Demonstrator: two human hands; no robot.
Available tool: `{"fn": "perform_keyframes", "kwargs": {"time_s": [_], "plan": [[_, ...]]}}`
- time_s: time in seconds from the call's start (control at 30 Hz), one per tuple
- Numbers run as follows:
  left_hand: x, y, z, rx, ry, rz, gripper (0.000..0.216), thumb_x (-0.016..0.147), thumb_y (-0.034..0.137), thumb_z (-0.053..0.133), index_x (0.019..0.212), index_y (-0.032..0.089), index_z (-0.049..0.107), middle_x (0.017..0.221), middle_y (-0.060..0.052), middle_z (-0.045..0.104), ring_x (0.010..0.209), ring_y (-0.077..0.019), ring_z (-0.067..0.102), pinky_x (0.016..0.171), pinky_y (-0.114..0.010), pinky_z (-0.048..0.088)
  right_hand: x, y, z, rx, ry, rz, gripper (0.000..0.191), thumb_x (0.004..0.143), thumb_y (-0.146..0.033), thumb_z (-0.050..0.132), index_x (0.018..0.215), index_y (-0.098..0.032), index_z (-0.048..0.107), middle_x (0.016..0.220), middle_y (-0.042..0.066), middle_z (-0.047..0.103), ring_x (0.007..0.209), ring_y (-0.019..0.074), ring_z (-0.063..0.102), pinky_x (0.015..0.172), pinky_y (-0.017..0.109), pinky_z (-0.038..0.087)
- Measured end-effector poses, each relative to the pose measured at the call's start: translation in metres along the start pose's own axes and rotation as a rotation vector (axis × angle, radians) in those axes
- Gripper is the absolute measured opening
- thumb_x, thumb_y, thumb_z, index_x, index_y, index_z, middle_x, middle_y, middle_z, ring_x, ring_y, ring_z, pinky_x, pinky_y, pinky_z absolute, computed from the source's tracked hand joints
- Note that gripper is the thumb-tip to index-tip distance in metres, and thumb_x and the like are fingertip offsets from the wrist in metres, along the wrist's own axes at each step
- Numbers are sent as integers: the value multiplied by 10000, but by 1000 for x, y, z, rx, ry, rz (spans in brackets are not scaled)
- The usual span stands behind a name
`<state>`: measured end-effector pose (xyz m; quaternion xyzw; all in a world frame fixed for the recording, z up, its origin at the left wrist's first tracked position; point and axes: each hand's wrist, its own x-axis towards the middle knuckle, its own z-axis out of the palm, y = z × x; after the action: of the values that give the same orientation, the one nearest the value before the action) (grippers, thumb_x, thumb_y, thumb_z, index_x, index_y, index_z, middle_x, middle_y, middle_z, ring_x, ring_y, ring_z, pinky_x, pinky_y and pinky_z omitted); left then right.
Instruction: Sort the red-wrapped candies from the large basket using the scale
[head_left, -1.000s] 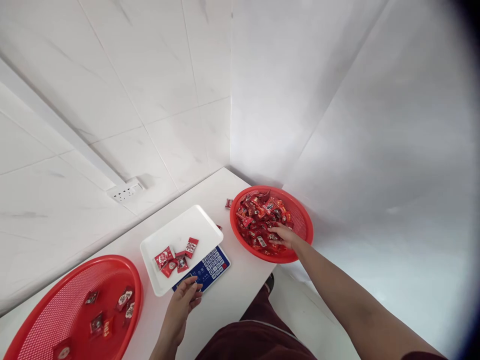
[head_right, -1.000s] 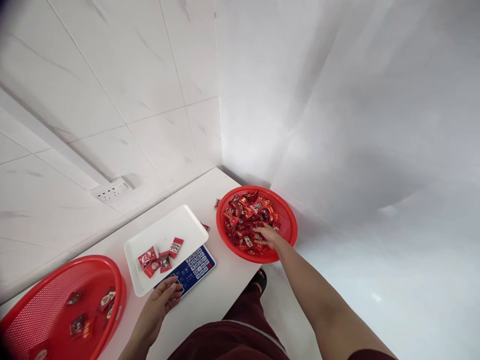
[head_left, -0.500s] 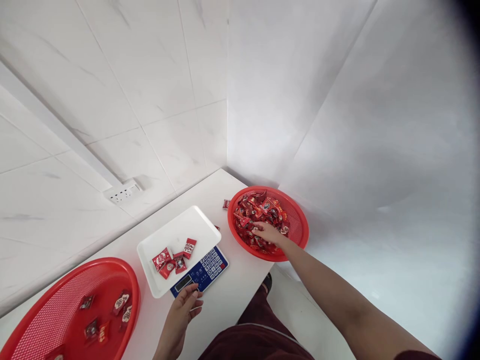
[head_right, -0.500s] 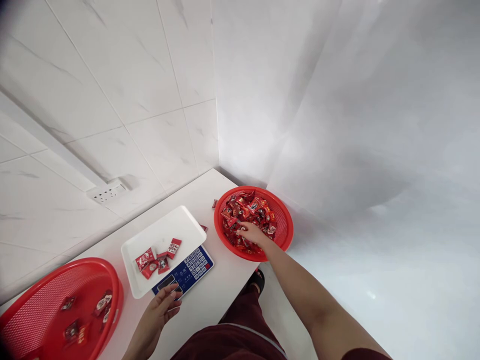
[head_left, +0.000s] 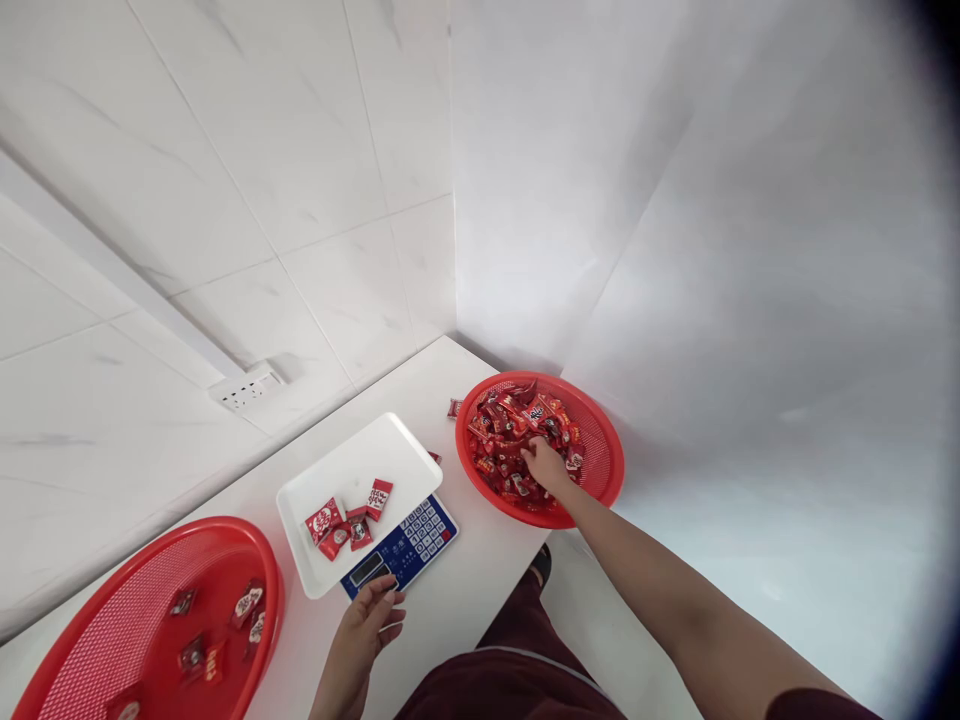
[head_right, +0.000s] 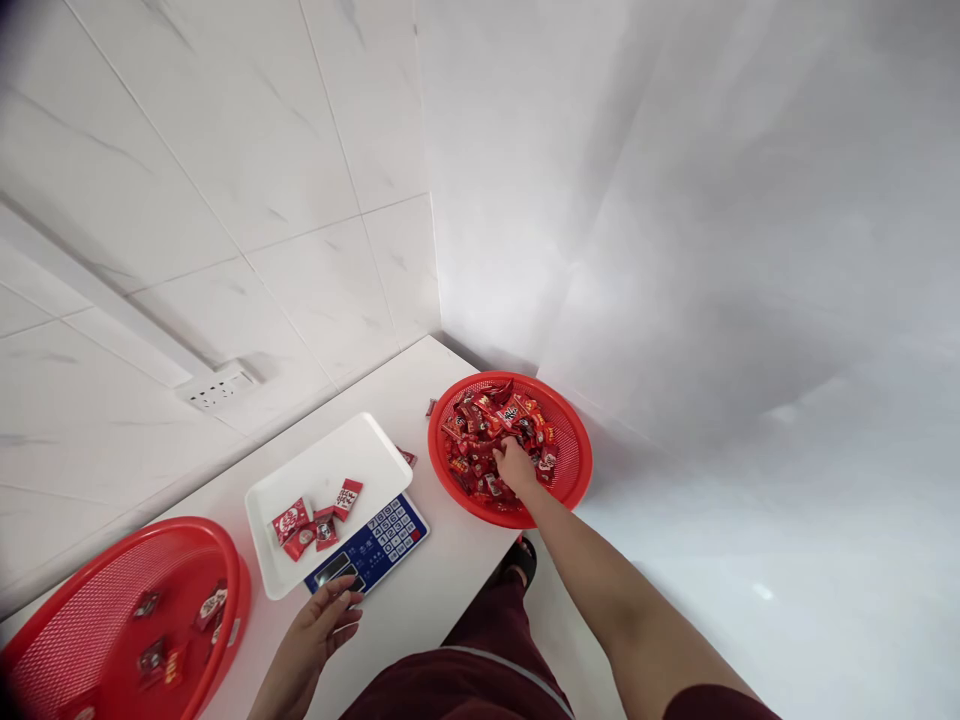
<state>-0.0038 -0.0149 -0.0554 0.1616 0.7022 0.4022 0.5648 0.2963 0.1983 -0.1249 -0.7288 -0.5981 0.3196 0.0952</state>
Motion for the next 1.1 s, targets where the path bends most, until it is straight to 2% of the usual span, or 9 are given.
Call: {"fn": "perform_keyframes", "kwargs": {"time_s": [0.17, 0.27, 0.4, 0.5, 0.6, 0.7, 0.8, 0.93, 1.1], "plan": [[5, 7, 15, 21, -33, 17, 518, 571, 487, 705, 969, 167, 618, 858, -76, 660, 718, -168, 606, 715, -327, 477, -11, -10, 11, -22, -185, -57, 271, 762, -380, 592, 892, -155, 667, 901, 131, 689, 895, 277, 620, 770, 327, 433], [6, 14, 22, 47, -47, 45, 512, 567, 494, 705, 958, 175, 620, 840, -67, 662, 703, -162, 600, 702, -319, 475, -14, -27, 24, 41, -295, -142, 351, 819, -423, 506, 1029, -186, 657, 1049, 114, 672, 977, 255, 607, 836, 323, 433], [1, 21, 22, 58, -70, 42, 498, 576, 497, 699, 954, 180, 625, 855, -67, 664, 731, -168, 603, 720, -322, 476, -18, -40, 27, 127, -404, -235, 488, 876, -458, 393, 1297, -229, 483, 1391, 63, 437, 1270, 222, 396, 1041, 335, 297], [-3, 21, 16, 60, -101, 2, 497, 563, 489, 713, 947, 183, 634, 871, -72, 663, 764, -184, 614, 749, -340, 480, -22, -38, 17, 166, -474, -235, 588, 859, -556, 356, 1342, -227, 428, 1425, 66, 384, 1299, 240, 354, 1079, 389, 249], [-4, 18, 12, 53, -105, -12, 502, 557, 488, 718, 946, 181, 637, 877, -77, 663, 768, -187, 616, 750, -341, 481, -30, -33, 3, 285, -559, -264, 655, 806, -565, 467, 1361, -226, 392, 1433, 77, 369, 1288, 239, 367, 1070, 380, 276], [-2, 14, 12, 41, -76, 7, 512, 563, 495, 709, 955, 175, 632, 868, -80, 664, 746, -180, 612, 733, -333, 478, -38, -30, -7, 440, -623, -297, 697, 712, -413, 654, 1338, -221, 416, 1403, 88, 409, 1239, 225, 425, 1014, 345, 365], [0, 11, 15, 32, -50, 29, 519, 569, 498, 699, 968, 174, 624, 855, -75, 663, 726, -171, 604, 714, -325, 470, -43, -28, -10, 573, -615, -235, 607, 682, -290, 678, 1256, -206, 500, 1291, 92, 524, 1121, 206, 526, 913, 319, 451], [3, 5, 16, 27, -53, 34, 512, 560, 499, 700, 955, 181, 627, 842, -72, 665, 712, -171, 603, 710, -331, 464, -41, -17, -6, 639, -508, -140, 398, 728, -331, 625, 1092, -173, 602, 1055, 74, 656, 966, 195, 600, 842, 327, 478], [5, -3, 12, 16, -40, 28, 515, 536, 497, 712, 935, 183, 630, 828, -68, 662, 697, -170, 601, 694, -327, 465, -28, 3, -1, 655, -304, -128, 318, 768, -357, 562, 1034, -191, 620, 1083, 55, 653, 1014, 191, 586, 889, 317, 448]]}}
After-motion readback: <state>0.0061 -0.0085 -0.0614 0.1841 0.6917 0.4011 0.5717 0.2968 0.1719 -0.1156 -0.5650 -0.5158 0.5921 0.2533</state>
